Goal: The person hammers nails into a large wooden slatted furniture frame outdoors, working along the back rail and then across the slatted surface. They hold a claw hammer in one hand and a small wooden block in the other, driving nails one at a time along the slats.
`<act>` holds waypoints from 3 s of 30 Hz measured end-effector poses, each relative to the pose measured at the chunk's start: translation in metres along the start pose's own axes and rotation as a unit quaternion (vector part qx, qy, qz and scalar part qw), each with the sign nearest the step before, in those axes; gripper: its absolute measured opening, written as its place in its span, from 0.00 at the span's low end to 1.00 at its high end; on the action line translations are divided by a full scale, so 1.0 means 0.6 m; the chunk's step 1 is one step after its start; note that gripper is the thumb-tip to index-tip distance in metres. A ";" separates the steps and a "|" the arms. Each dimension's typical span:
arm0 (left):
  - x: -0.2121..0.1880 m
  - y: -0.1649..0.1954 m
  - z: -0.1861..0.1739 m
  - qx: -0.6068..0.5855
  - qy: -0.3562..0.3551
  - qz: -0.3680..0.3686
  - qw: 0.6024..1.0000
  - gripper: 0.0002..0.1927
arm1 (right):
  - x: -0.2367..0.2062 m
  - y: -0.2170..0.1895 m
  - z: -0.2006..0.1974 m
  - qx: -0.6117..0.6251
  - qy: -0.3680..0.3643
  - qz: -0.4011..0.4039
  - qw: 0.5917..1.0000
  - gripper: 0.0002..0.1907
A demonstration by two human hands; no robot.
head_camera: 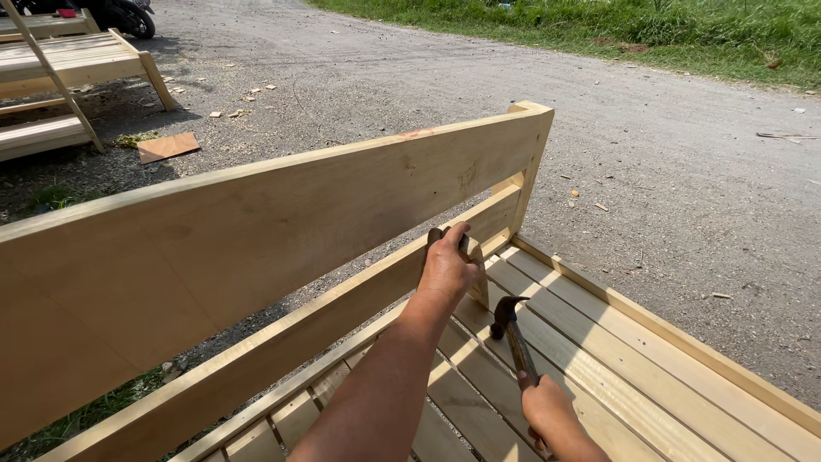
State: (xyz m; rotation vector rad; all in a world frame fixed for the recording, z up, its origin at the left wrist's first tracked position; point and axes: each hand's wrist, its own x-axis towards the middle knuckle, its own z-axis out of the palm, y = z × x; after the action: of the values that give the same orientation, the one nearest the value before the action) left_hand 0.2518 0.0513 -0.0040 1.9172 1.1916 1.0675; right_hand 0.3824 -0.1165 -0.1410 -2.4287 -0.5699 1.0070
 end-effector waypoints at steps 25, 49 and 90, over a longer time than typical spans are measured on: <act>0.033 0.019 0.053 -0.135 0.063 -0.083 0.985 0.31 | -0.223 -0.182 -0.211 -0.100 0.157 -0.304 0.934 0.25; 0.036 0.011 0.072 -0.072 0.063 -0.030 0.995 0.30 | -0.197 -0.174 -0.205 -0.069 0.168 -0.317 0.931 0.27; 0.042 -0.037 0.069 -0.097 0.018 -0.052 0.994 0.37 | -0.154 -0.139 -0.191 -0.062 0.146 -0.296 0.942 0.26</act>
State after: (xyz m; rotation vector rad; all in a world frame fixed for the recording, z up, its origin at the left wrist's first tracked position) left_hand 0.2861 0.0793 -0.0341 1.6774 1.1498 1.1218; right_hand 0.3897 -0.1253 0.0278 -2.2218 -1.1853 0.3628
